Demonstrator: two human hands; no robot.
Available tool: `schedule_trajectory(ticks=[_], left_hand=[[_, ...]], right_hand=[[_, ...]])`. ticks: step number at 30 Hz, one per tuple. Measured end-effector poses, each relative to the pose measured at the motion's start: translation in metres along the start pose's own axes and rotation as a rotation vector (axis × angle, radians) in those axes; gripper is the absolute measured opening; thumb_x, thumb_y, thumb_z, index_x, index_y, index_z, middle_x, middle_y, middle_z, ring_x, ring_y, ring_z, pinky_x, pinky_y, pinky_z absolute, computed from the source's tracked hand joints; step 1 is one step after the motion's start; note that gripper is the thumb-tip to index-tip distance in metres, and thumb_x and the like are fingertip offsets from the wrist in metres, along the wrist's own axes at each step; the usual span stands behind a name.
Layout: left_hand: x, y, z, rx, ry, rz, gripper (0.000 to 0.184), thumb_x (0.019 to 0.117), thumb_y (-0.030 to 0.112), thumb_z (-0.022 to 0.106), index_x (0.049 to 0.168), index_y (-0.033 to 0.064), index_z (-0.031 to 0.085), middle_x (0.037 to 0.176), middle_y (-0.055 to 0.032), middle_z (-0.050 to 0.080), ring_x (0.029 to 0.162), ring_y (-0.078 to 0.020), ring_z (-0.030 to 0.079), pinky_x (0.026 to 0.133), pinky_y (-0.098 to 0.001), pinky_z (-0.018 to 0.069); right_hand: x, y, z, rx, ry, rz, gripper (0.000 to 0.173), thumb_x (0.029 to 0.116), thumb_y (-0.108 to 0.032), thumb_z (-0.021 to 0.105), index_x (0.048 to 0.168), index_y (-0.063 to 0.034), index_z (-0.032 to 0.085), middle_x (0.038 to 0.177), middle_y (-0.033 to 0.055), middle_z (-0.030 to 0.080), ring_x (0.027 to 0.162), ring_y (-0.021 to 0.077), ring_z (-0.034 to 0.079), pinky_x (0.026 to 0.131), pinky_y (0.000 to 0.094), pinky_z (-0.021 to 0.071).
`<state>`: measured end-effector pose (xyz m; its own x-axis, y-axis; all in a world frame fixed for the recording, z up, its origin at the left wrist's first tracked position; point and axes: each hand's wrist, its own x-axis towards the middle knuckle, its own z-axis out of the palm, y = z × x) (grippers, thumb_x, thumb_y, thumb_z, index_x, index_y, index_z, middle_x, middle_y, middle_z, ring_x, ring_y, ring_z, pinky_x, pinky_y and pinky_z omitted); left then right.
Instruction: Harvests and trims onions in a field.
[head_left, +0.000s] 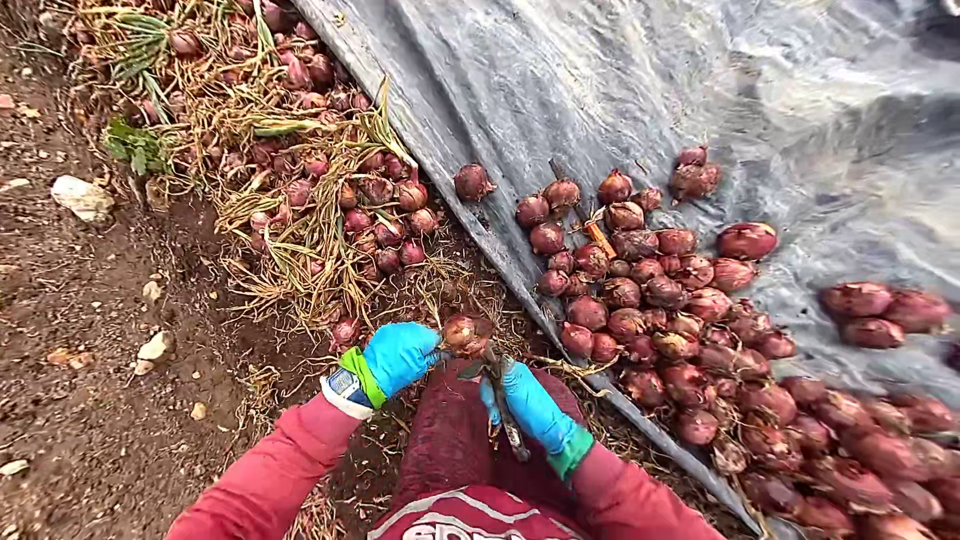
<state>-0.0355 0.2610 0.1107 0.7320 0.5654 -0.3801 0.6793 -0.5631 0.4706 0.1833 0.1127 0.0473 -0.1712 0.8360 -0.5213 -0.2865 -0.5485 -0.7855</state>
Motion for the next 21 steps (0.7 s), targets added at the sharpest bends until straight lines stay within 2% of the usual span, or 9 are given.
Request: schedule_trajectory(ticks=[2,4,7,9,12,15,18,20,21], left_hand=[[0.006,0.003,-0.022,0.069,-0.146,0.139,0.026,0.1005,0.035,0.065,0.091,0.0121,0.072,0.091,-0.0088,0.073,0.091,-0.0282,0.072,0.078,-0.0538,0.0590],[0.008,-0.002,-0.046,0.116,-0.219,0.200,0.022,0.1002,0.033,0.066,0.091,0.0146,0.074,0.089,-0.0058,0.073,0.089,-0.0252,0.072,0.077,-0.0513,0.0595],[0.012,-0.021,-0.078,0.136,-0.282,0.020,0.024,0.1019,0.036,0.064,0.096,0.0164,0.076,0.094,-0.0057,0.075,0.093,-0.0253,0.072,0.083,-0.0538,0.0578],[0.008,-0.020,-0.087,0.053,-0.161,-0.120,0.032,0.1013,0.042,0.065,0.087,0.0139,0.073,0.084,-0.0063,0.072,0.083,-0.0251,0.071,0.077,-0.0544,0.0563],[0.001,0.024,-0.074,0.096,-0.211,-0.155,0.043,0.1016,0.054,0.059,0.086,0.0162,0.071,0.081,-0.0038,0.070,0.079,-0.0236,0.069,0.073,-0.0533,0.0561],[0.004,0.076,-0.059,0.188,-0.442,-0.069,0.044,0.1048,0.053,0.052,0.098,0.0150,0.073,0.093,-0.0081,0.073,0.091,-0.0301,0.071,0.079,-0.0589,0.0553],[0.005,0.049,-0.067,0.141,-0.224,-0.235,0.042,0.1060,0.050,0.052,0.102,0.0150,0.074,0.101,-0.0116,0.074,0.098,-0.0339,0.071,0.083,-0.0629,0.0539],[-0.020,-0.007,-0.068,0.091,0.000,-0.433,0.043,0.1052,0.051,0.052,0.100,0.0149,0.075,0.101,-0.0116,0.074,0.102,-0.0330,0.071,0.088,-0.0632,0.0536],[-0.039,-0.037,-0.063,0.012,0.114,-0.535,0.045,0.1046,0.053,0.052,0.097,0.0150,0.076,0.099,-0.0104,0.074,0.101,-0.0316,0.071,0.090,-0.0624,0.0532]], right_hand=[[0.016,-0.029,0.007,-0.088,0.039,-0.110,0.092,0.0826,-0.093,0.032,0.094,-0.0083,0.065,0.065,0.0064,0.063,0.051,0.0185,0.062,0.049,0.0358,0.0568],[0.024,-0.053,0.009,-0.233,0.052,-0.087,0.092,0.0901,-0.088,0.021,0.088,-0.0076,0.066,0.063,0.0069,0.063,0.050,0.0195,0.062,0.048,0.0373,0.0561],[0.021,-0.066,0.003,-0.239,-0.039,-0.017,0.087,0.0971,-0.079,0.020,0.082,-0.0067,0.065,0.057,0.0080,0.059,0.045,0.0202,0.058,0.046,0.0379,0.0531],[0.017,-0.059,0.003,-0.205,0.020,0.006,0.089,0.0967,-0.080,0.016,0.084,-0.0062,0.065,0.059,0.0088,0.060,0.046,0.0207,0.059,0.046,0.0374,0.0541],[0.011,-0.039,0.005,-0.374,-0.110,0.101,0.093,0.0929,-0.084,0.018,0.097,-0.0082,0.071,0.066,0.0053,0.063,0.052,0.0174,0.060,0.053,0.0364,0.0549],[0.006,-0.057,0.011,-0.566,-0.223,0.038,0.091,0.0893,-0.088,0.018,0.085,-0.0114,0.066,0.064,0.0019,0.061,0.053,0.0145,0.060,0.053,0.0349,0.0532],[-0.002,-0.077,0.004,-0.521,-0.025,-0.155,0.088,0.0969,-0.079,0.013,0.082,-0.0104,0.065,0.058,0.0035,0.060,0.047,0.0167,0.057,0.047,0.0372,0.0522],[-0.007,-0.091,-0.003,-0.378,0.234,-0.259,0.085,0.1006,-0.073,0.008,0.091,-0.0102,0.065,0.056,0.0030,0.058,0.044,0.0165,0.056,0.043,0.0381,0.0532],[-0.007,-0.099,-0.008,-0.344,0.347,-0.275,0.085,0.1009,-0.072,0.004,0.088,-0.0115,0.062,0.057,0.0031,0.057,0.044,0.0179,0.056,0.043,0.0408,0.0534]])
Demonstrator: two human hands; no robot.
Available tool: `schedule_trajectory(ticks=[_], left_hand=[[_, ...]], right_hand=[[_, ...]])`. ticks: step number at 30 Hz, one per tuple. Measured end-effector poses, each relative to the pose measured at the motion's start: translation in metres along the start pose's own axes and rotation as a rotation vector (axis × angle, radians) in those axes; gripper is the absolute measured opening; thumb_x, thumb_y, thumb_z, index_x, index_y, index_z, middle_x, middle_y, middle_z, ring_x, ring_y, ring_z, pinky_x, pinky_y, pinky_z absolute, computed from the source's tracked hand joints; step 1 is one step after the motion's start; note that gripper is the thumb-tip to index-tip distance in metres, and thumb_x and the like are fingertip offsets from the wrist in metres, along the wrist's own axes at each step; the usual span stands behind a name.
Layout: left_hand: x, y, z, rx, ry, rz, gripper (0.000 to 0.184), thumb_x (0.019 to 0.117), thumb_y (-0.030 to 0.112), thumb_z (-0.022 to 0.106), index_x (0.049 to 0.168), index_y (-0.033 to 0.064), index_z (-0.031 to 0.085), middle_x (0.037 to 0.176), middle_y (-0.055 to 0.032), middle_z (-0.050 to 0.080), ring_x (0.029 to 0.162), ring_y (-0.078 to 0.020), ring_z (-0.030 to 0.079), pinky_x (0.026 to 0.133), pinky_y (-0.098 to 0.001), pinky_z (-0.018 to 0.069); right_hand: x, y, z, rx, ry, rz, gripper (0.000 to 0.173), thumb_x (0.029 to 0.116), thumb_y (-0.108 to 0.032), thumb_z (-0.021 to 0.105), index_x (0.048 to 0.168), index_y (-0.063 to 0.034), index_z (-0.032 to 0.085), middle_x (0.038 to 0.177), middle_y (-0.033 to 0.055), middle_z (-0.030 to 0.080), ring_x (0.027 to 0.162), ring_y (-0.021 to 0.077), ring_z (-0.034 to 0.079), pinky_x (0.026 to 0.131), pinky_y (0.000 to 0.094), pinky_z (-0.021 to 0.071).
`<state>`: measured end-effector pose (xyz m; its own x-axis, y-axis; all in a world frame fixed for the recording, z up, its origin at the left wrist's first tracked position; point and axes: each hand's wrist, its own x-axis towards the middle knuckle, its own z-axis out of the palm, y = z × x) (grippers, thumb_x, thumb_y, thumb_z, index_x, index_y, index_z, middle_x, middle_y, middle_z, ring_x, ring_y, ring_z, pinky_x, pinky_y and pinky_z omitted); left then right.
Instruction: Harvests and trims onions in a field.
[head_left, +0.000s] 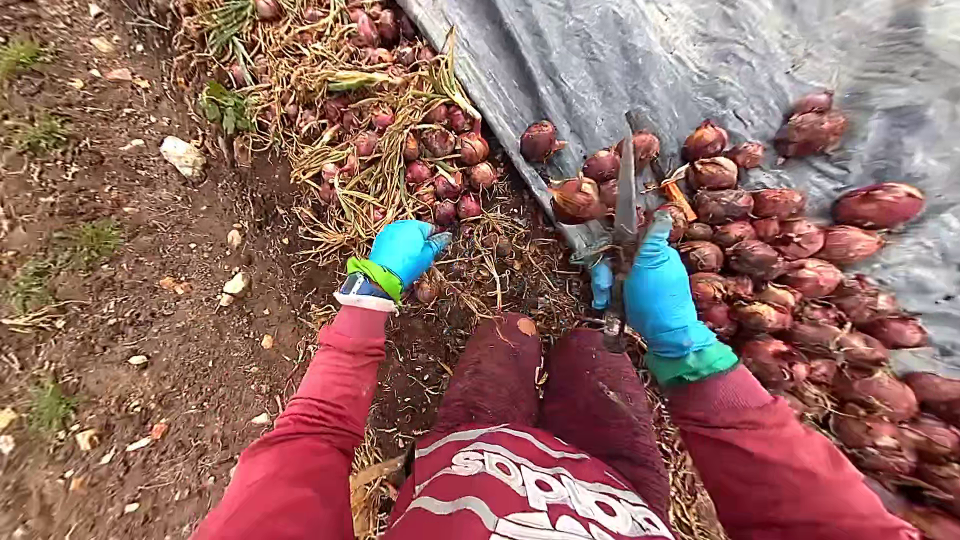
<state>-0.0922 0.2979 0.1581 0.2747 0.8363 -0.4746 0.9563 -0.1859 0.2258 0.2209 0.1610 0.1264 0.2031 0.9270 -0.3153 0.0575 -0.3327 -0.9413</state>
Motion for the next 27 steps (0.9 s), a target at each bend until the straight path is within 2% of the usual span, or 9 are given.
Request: schedule_trajectory(ticks=[3,7,10,14,19,21,23,25,27], left_hand=[[-0.012,-0.072,0.042,-0.266,0.114,-0.407,0.059,0.1029,0.061,0.048,0.090,0.0111,0.077,0.095,-0.0128,0.076,0.097,-0.0342,0.072,0.090,-0.0645,0.0535],[0.014,-0.088,0.175,-0.644,0.133,-0.699,0.045,0.1015,0.047,0.061,0.123,0.0080,0.071,0.114,-0.0187,0.074,0.108,-0.0373,0.071,0.096,-0.0633,0.0556],[0.042,-0.058,0.231,-0.639,0.188,-0.776,0.067,0.0875,0.040,0.081,0.145,0.0139,0.058,0.132,-0.0195,0.068,0.122,-0.0384,0.065,0.103,-0.0636,0.0520],[0.071,-0.050,0.222,-0.330,0.056,-0.814,0.081,0.0756,0.049,0.087,0.143,0.0145,0.058,0.137,-0.0223,0.061,0.121,-0.0405,0.065,0.094,-0.0624,0.0574],[0.063,-0.049,0.202,0.093,0.019,-0.407,0.024,0.0919,0.017,0.068,0.113,0.0243,0.078,0.131,-0.0113,0.068,0.129,-0.0366,0.058,0.108,-0.0603,0.0464],[0.062,-0.050,0.214,0.119,-0.103,-0.370,0.046,0.0879,0.004,0.068,0.123,0.0330,0.075,0.157,-0.0084,0.051,0.145,-0.0401,0.044,0.109,-0.0639,0.0432],[0.065,-0.050,0.220,0.111,-0.234,-0.453,0.067,0.0811,0.002,0.075,0.137,0.0364,0.065,0.168,-0.0165,0.030,0.141,-0.0492,0.043,0.097,-0.0616,0.0558],[0.060,-0.052,0.220,-0.019,-0.250,-0.594,0.084,0.0763,0.008,0.082,0.151,0.0317,0.052,0.158,-0.0268,0.038,0.123,-0.0503,0.060,0.086,-0.0632,0.0598],[0.040,-0.067,0.234,-0.205,-0.209,-0.720,0.087,0.0792,0.019,0.084,0.157,0.0238,0.044,0.144,-0.0233,0.057,0.121,-0.0428,0.065,0.097,-0.0636,0.0557]], right_hand=[[-0.010,0.009,-0.015,-0.011,0.110,0.084,0.087,0.0988,-0.074,0.001,0.085,-0.0100,0.058,0.059,0.0069,0.057,0.046,0.0228,0.056,0.045,0.0456,0.0534],[-0.032,0.062,0.002,0.040,0.013,0.320,0.090,0.0981,-0.076,0.003,0.082,-0.0067,0.059,0.058,0.0103,0.058,0.045,0.0250,0.058,0.044,0.0446,0.0546],[-0.042,0.090,0.016,0.068,-0.023,0.412,0.089,0.1015,-0.071,0.005,0.083,-0.0044,0.060,0.059,0.0120,0.059,0.045,0.0264,0.059,0.043,0.0439,0.0547],[-0.047,0.106,0.020,0.118,-0.049,0.548,0.087,0.1033,-0.068,0.008,0.085,-0.0030,0.063,0.060,0.0123,0.062,0.047,0.0257,0.062,0.045,0.0405,0.0564],[-0.032,0.117,0.020,0.112,-0.116,0.633,0.089,0.1024,-0.069,0.007,0.078,-0.0040,0.062,0.060,0.0120,0.062,0.048,0.0252,0.062,0.046,0.0393,0.0560],[-0.028,0.118,0.022,0.108,-0.129,0.659,0.088,0.1034,-0.068,0.007,0.077,-0.0036,0.062,0.061,0.0126,0.062,0.048,0.0253,0.061,0.046,0.0386,0.0554],[-0.024,0.117,0.026,0.100,-0.137,0.661,0.088,0.1036,-0.068,0.009,0.076,-0.0034,0.062,0.061,0.0134,0.062,0.048,0.0260,0.062,0.047,0.0394,0.0558],[-0.021,0.112,0.027,0.097,-0.130,0.632,0.087,0.1043,-0.067,0.010,0.076,-0.0034,0.063,0.061,0.0132,0.062,0.049,0.0258,0.062,0.047,0.0395,0.0560],[-0.028,0.106,0.026,0.093,-0.130,0.610,0.087,0.1045,-0.066,0.010,0.076,-0.0034,0.063,0.061,0.0130,0.063,0.049,0.0257,0.062,0.047,0.0394,0.0561]])
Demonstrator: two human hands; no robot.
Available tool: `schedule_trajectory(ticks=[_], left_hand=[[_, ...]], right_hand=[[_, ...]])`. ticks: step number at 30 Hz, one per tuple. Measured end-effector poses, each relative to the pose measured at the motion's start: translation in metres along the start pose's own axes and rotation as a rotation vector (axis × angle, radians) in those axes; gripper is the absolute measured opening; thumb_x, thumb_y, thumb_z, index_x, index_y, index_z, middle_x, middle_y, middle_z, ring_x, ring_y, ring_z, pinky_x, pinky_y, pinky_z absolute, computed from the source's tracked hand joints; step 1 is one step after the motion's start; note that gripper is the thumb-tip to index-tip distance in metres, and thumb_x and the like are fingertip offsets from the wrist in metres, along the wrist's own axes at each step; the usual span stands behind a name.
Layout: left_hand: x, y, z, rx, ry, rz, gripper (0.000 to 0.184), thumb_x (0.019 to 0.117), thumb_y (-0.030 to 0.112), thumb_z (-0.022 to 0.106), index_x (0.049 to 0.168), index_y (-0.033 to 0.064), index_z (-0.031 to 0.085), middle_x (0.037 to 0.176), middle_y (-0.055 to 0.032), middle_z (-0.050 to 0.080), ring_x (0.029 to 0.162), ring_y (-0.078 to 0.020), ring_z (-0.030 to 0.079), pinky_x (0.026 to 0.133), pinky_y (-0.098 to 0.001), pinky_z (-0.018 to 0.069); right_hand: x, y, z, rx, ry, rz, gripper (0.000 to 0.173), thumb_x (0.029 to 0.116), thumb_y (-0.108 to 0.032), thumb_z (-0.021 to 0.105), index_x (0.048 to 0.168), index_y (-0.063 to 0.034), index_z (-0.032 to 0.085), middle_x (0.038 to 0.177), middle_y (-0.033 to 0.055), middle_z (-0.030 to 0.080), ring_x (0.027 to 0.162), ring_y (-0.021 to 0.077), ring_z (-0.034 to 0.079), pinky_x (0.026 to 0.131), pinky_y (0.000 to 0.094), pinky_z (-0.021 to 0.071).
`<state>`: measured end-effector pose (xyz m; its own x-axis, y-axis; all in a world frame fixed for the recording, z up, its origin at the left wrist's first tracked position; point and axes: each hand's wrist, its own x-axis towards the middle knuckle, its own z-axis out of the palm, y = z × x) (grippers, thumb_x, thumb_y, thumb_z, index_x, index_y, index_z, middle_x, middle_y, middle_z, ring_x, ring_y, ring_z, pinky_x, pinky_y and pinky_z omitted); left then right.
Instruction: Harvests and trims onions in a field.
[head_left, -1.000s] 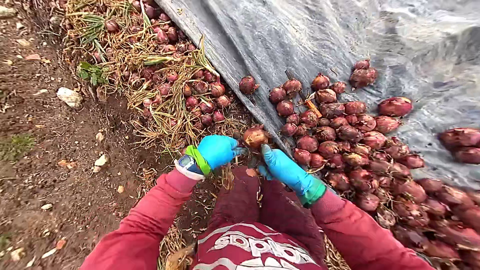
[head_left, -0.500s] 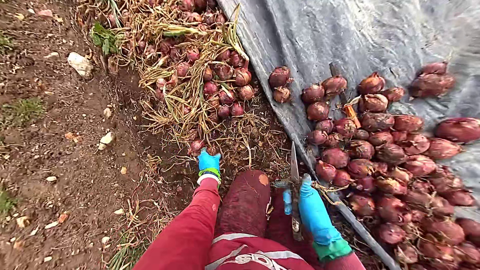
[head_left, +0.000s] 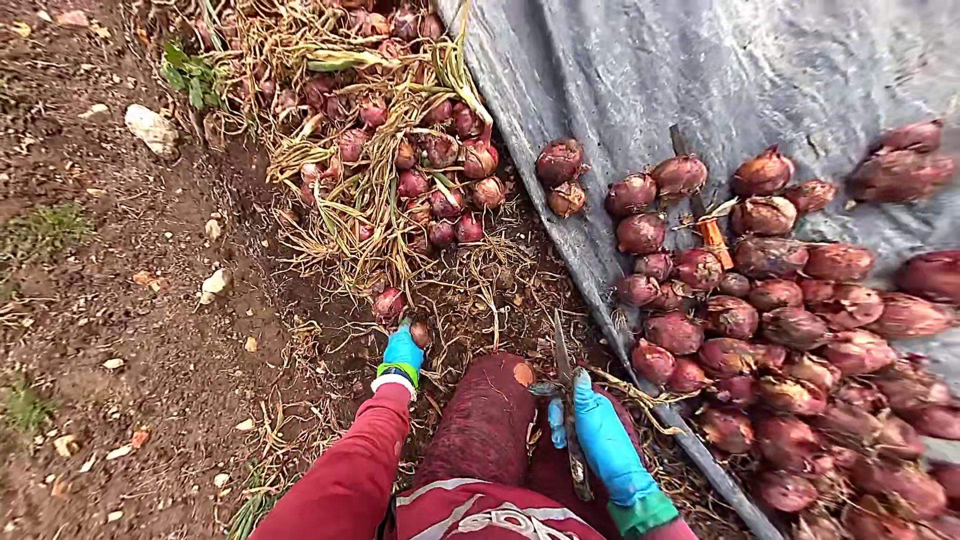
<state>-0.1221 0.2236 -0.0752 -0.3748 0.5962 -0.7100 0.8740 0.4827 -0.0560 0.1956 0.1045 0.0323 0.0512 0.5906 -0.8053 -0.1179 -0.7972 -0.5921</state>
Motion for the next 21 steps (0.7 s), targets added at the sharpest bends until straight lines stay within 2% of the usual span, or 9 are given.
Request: schedule_trajectory(ticks=[2,4,6,9,12,15,17,19,21], left_hand=[[0.003,-0.022,0.013,-0.172,-0.045,-0.054,0.077,0.0845,0.034,0.085,0.149,0.0112,0.051,0.130,-0.0211,0.068,0.118,-0.0387,0.068,0.102,-0.0619,0.0527],[0.005,-0.034,0.021,-0.266,-0.111,-0.054,0.058,0.0937,0.044,0.075,0.137,0.0076,0.062,0.116,-0.0207,0.072,0.103,-0.0371,0.073,0.093,-0.0600,0.0575],[0.002,-0.038,0.021,-0.347,-0.185,-0.017,0.048,0.1009,0.045,0.065,0.130,0.0079,0.067,0.109,-0.0201,0.073,0.093,-0.0355,0.073,0.086,-0.0577,0.0592],[-0.033,-0.033,-0.009,-0.420,-0.176,0.166,0.045,0.1040,0.045,0.060,0.131,0.0090,0.066,0.106,-0.0181,0.072,0.084,-0.0315,0.072,0.080,-0.0544,0.0611],[-0.106,-0.010,-0.061,-0.447,-0.166,0.475,0.031,0.1049,0.036,0.062,0.119,0.0098,0.070,0.095,-0.0119,0.073,0.072,-0.0239,0.070,0.070,-0.0475,0.0610],[-0.154,0.010,-0.094,-0.256,-0.181,0.846,0.020,0.1020,0.031,0.067,0.106,0.0127,0.075,0.092,-0.0036,0.074,0.079,-0.0155,0.070,0.078,-0.0428,0.0600],[-0.164,0.025,-0.111,-0.033,-0.218,1.009,0.019,0.1001,0.034,0.069,0.100,0.0164,0.077,0.092,0.0004,0.074,0.086,-0.0131,0.070,0.084,-0.0431,0.0583],[-0.160,0.035,-0.134,0.010,-0.298,1.002,0.020,0.0995,0.035,0.070,0.096,0.0164,0.076,0.086,0.0011,0.073,0.082,-0.0119,0.068,0.079,-0.0413,0.0567],[-0.142,0.044,-0.160,-0.110,-0.286,0.908,0.015,0.0993,0.028,0.071,0.099,0.0146,0.077,0.086,0.0003,0.073,0.079,-0.0111,0.068,0.077,-0.0392,0.0566]], right_hand=[[-0.007,0.002,0.001,0.002,-0.004,-0.022,0.085,0.1051,-0.065,0.011,0.078,-0.0033,0.063,0.062,0.0124,0.063,0.048,0.0248,0.062,0.046,0.0385,0.0560],[-0.017,0.007,0.001,0.001,-0.007,-0.038,0.084,0.1055,-0.064,0.011,0.080,-0.0032,0.063,0.062,0.0122,0.063,0.049,0.0244,0.062,0.047,0.0378,0.0557],[-0.025,0.017,0.000,0.011,0.015,-0.073,0.085,0.1060,-0.063,0.009,0.081,-0.0023,0.063,0.062,0.0129,0.063,0.050,0.0253,0.063,0.049,0.0391,0.0568],[-0.033,0.027,0.001,0.067,0.047,-0.110,0.089,0.1047,-0.063,0.003,0.086,-0.0008,0.063,0.064,0.0144,0.064,0.054,0.0280,0.066,0.053,0.0427,0.0603],[-0.022,0.037,0.009,0.118,-0.079,-0.116,0.090,0.1023,-0.069,0.005,0.093,-0.0026,0.065,0.062,0.0127,0.062,0.051,0.0250,0.064,0.050,0.0410,0.0584],[-0.020,0.016,0.032,0.012,-0.296,-0.232,0.088,0.0975,-0.078,0.021,0.104,-0.0038,0.068,0.066,0.0096,0.063,0.053,0.0211,0.063,0.052,0.0377,0.0580],[-0.023,-0.024,0.041,-0.117,-0.301,-0.373,0.089,0.0915,-0.086,0.027,0.095,-0.0062,0.067,0.067,0.0071,0.065,0.053,0.0189,0.063,0.052,0.0358,0.0571],[-0.024,-0.055,0.038,-0.212,-0.280,-0.419,0.091,0.0930,-0.084,0.020,0.088,-0.0066,0.067,0.062,0.0070,0.062,0.050,0.0197,0.060,0.049,0.0376,0.0553],[-0.020,-0.069,0.026,-0.183,-0.302,-0.405,0.089,0.0971,-0.079,0.020,0.087,-0.0056,0.069,0.058,0.0078,0.059,0.046,0.0197,0.057,0.046,0.0375,0.0532]])
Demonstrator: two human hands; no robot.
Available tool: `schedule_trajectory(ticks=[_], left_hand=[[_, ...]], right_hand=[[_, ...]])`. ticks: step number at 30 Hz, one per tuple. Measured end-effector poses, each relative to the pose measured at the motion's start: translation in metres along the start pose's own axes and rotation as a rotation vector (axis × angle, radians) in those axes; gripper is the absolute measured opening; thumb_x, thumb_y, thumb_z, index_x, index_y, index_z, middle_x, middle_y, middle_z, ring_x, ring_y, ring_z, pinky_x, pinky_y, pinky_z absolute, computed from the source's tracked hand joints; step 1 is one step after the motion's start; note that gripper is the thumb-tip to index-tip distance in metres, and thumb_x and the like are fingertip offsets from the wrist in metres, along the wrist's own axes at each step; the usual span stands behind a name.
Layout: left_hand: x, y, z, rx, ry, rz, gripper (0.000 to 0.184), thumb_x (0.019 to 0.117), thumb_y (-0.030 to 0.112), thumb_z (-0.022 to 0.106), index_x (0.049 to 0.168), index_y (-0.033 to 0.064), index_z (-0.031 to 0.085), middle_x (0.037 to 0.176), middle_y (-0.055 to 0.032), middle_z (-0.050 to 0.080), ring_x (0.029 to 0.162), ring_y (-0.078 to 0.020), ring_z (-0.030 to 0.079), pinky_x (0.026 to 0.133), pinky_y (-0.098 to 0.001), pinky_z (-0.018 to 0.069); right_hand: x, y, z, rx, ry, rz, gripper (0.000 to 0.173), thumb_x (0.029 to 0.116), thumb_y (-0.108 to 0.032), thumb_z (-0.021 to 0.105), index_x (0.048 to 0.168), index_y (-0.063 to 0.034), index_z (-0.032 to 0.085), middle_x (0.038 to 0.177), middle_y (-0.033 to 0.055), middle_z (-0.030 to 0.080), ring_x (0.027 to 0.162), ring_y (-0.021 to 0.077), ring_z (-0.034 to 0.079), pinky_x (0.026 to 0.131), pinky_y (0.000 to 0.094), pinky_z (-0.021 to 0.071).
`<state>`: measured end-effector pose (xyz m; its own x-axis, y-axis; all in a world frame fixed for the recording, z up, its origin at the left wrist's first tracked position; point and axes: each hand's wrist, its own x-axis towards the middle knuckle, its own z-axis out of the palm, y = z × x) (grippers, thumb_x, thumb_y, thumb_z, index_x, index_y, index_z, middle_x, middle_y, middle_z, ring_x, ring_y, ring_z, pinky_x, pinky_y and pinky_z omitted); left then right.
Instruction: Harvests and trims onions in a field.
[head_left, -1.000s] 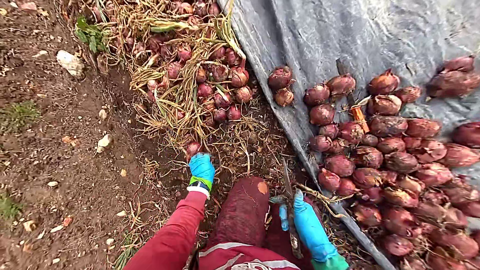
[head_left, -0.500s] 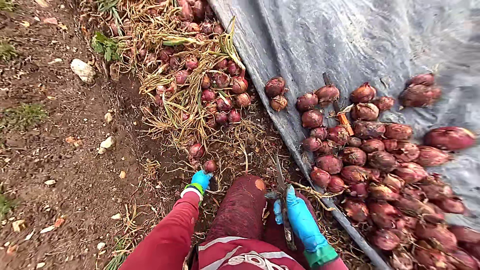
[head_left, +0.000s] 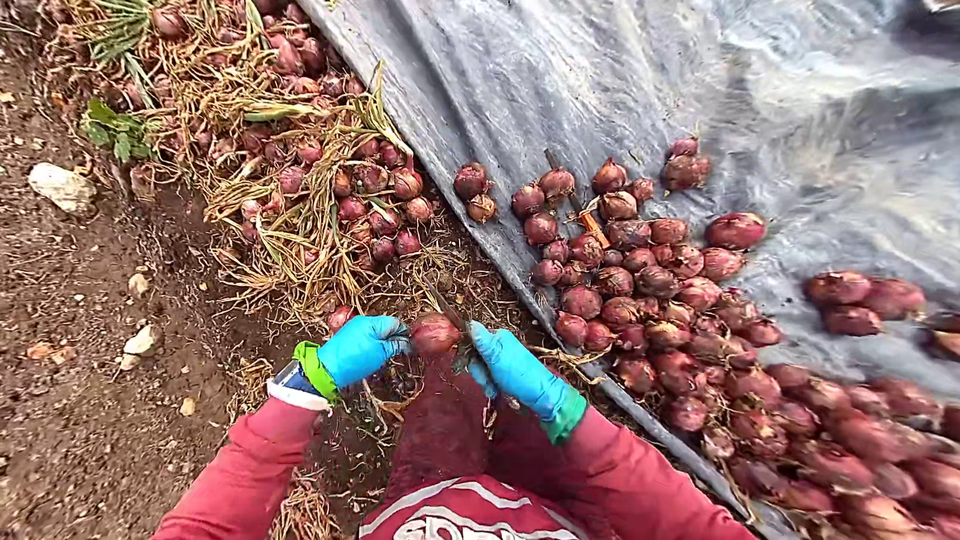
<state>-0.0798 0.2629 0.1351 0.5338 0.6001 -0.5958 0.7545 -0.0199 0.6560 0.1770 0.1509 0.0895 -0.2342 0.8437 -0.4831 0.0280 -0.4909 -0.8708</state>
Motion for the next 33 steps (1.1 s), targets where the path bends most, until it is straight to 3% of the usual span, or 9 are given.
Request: schedule_trajectory(ticks=[3,8,14,18,21,24,27,31,33], left_hand=[[0.022,0.021,-0.011,-0.076,0.147,-0.069,0.020,0.1004,0.034,0.070,0.100,0.0145,0.075,0.076,0.0005,0.070,0.060,-0.0111,0.061,0.058,-0.0351,0.0532],[0.054,0.085,0.017,0.376,-0.308,-0.083,0.037,0.1033,0.051,0.056,0.104,0.0192,0.074,0.091,-0.0047,0.072,0.090,-0.0241,0.070,0.084,-0.0554,0.0556],[0.029,0.003,-0.029,0.156,0.174,-0.271,0.030,0.1027,0.046,0.061,0.115,0.0222,0.076,0.098,-0.0028,0.076,0.094,-0.0208,0.072,0.088,-0.0563,0.0571],[-0.084,-0.109,-0.007,0.436,-0.150,-0.254,0.040,0.1045,0.035,0.056,0.102,-0.0008,0.073,0.092,-0.0223,0.073,0.087,-0.0377,0.072,0.077,-0.0609,0.0576],[-0.149,-0.059,-0.007,0.543,-0.560,-0.789,0.039,0.1054,0.020,0.056,0.133,-0.0072,0.061,0.141,-0.0282,0.058,0.135,-0.0416,0.054,0.111,-0.0610,0.0405],[-0.137,-0.180,0.016,0.419,0.146,-0.340,0.056,0.0912,0.045,0.073,0.122,-0.0012,0.071,0.109,-0.0240,0.074,0.103,-0.0394,0.072,0.089,-0.0604,0.0582],[-0.032,-0.215,0.023,-0.068,0.465,-0.551,0.064,0.0831,0.035,0.086,0.140,0.0188,0.064,0.127,-0.0102,0.072,0.120,-0.0290,0.067,0.105,-0.0582,0.0518],[0.078,-0.209,0.044,-0.251,0.737,-0.704,0.090,0.0665,0.020,0.095,0.147,0.0134,0.055,0.146,-0.0268,0.052,0.132,-0.0435,0.056,0.104,-0.0623,0.0517],[0.104,-0.205,0.049,-0.356,0.829,-0.812,0.100,0.0568,0.018,0.099,0.146,0.0116,0.054,0.148,-0.0301,0.048,0.133,-0.0460,0.053,0.103,-0.0631,0.0520]], right_hand=[[0.014,0.012,-0.013,0.031,0.061,0.106,0.088,0.0998,-0.076,0.018,0.088,-0.0052,0.068,0.060,0.0094,0.060,0.047,0.0207,0.058,0.047,0.0382,0.0531],[0.019,-0.001,-0.030,-0.176,-0.139,0.192,0.086,0.0951,-0.082,0.021,0.085,-0.0099,0.068,0.064,0.0031,0.062,0.054,0.0153,0.061,0.054,0.0352,0.0541],[0.006,-0.009,-0.057,0.067,0.348,0.030,0.088,0.0971,-0.079,0.022,0.087,-0.0045,0.067,0.065,0.0101,0.064,0.051,0.0228,0.061,0.049,0.0407,0.0559],[-0.016,0.017,-0.041,0.063,0.411,0.108,0.038,0.1088,-0.032,0.048,0.105,-0.0047,0.075,0.087,0.0114,0.075,0.071,0.0237,0.071,0.068,0.0413,0.0612],[-0.041,0.049,-0.013,0.066,0.398,0.088,0.029,0.0992,-0.007,0.056,0.126,-0.0072,0.068,0.110,0.0093,0.076,0.086,0.0237,0.074,0.076,0.0402,0.0616],[-0.050,0.056,0.002,0.120,0.446,0.062,0.039,0.0947,-0.001,0.056,0.133,-0.0058,0.065,0.107,0.0142,0.077,0.080,0.0288,0.075,0.070,0.0421,0.0631],[-0.054,0.054,0.013,0.148,0.493,0.125,0.031,0.1055,-0.021,0.052,0.122,-0.0036,0.071,0.079,0.0188,0.073,0.058,0.0268,0.068,0.055,0.0400,0.0592],[-0.062,0.045,0.020,0.107,0.468,0.222,0.066,0.1094,-0.052,0.034,0.083,-0.0013,0.066,0.056,0.0115,0.060,0.044,0.0247,0.059,0.045,0.0404,0.0564],[-0.066,0.049,0.015,0.127,0.404,0.207,0.070,0.1079,-0.057,0.026,0.098,-0.0036,0.070,0.053,0.0072,0.056,0.043,0.0225,0.058,0.046,0.0408,0.0568]])
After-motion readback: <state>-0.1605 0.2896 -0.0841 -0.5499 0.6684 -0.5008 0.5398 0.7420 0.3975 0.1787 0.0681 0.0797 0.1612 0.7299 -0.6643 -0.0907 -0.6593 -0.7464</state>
